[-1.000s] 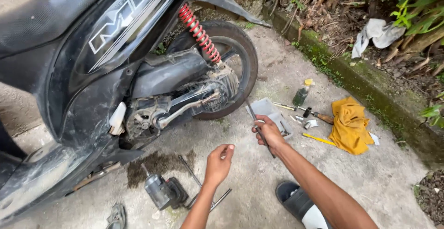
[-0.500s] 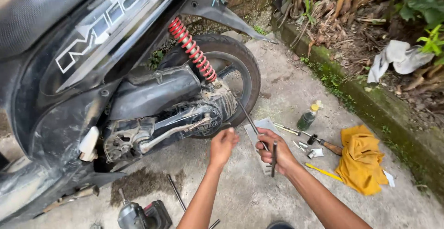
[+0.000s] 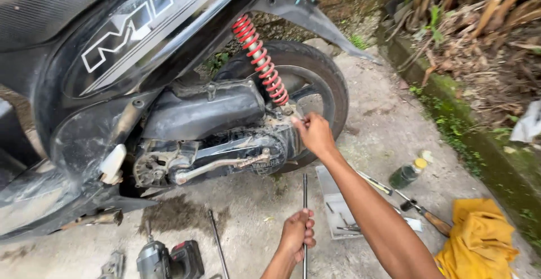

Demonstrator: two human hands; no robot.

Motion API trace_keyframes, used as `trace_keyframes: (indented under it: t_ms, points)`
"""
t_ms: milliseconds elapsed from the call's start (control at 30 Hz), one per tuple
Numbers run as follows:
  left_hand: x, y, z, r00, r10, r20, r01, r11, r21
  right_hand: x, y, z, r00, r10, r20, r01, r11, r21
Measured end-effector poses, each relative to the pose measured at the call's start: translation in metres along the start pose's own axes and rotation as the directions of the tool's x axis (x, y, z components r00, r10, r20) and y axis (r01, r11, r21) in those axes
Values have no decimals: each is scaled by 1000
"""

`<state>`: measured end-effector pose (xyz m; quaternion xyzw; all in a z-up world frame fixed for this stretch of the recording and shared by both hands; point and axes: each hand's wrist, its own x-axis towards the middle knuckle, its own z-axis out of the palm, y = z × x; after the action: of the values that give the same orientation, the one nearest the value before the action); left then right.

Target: Removing the CVT cover from a motorcycle using a T-handle wrench and an electric impact driver

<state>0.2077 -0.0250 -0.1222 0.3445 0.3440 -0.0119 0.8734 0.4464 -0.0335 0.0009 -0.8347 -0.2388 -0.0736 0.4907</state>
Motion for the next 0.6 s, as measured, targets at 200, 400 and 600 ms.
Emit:
trace_keyframes:
  t_ms: [200,400,600]
  points:
    - [2,11,-55,987,5,-159,8,996,86,2,6,10,998,-65,9,65,998,-2]
    - [81,-8,-122,968,14,-251,-23,999,-29,-45,-79,-45,982,140,126,-165,962,217]
    - [68,19,-132,934,41,-354,-55,998,-30,-83,61,-50,895,314,315,-257,943,-210]
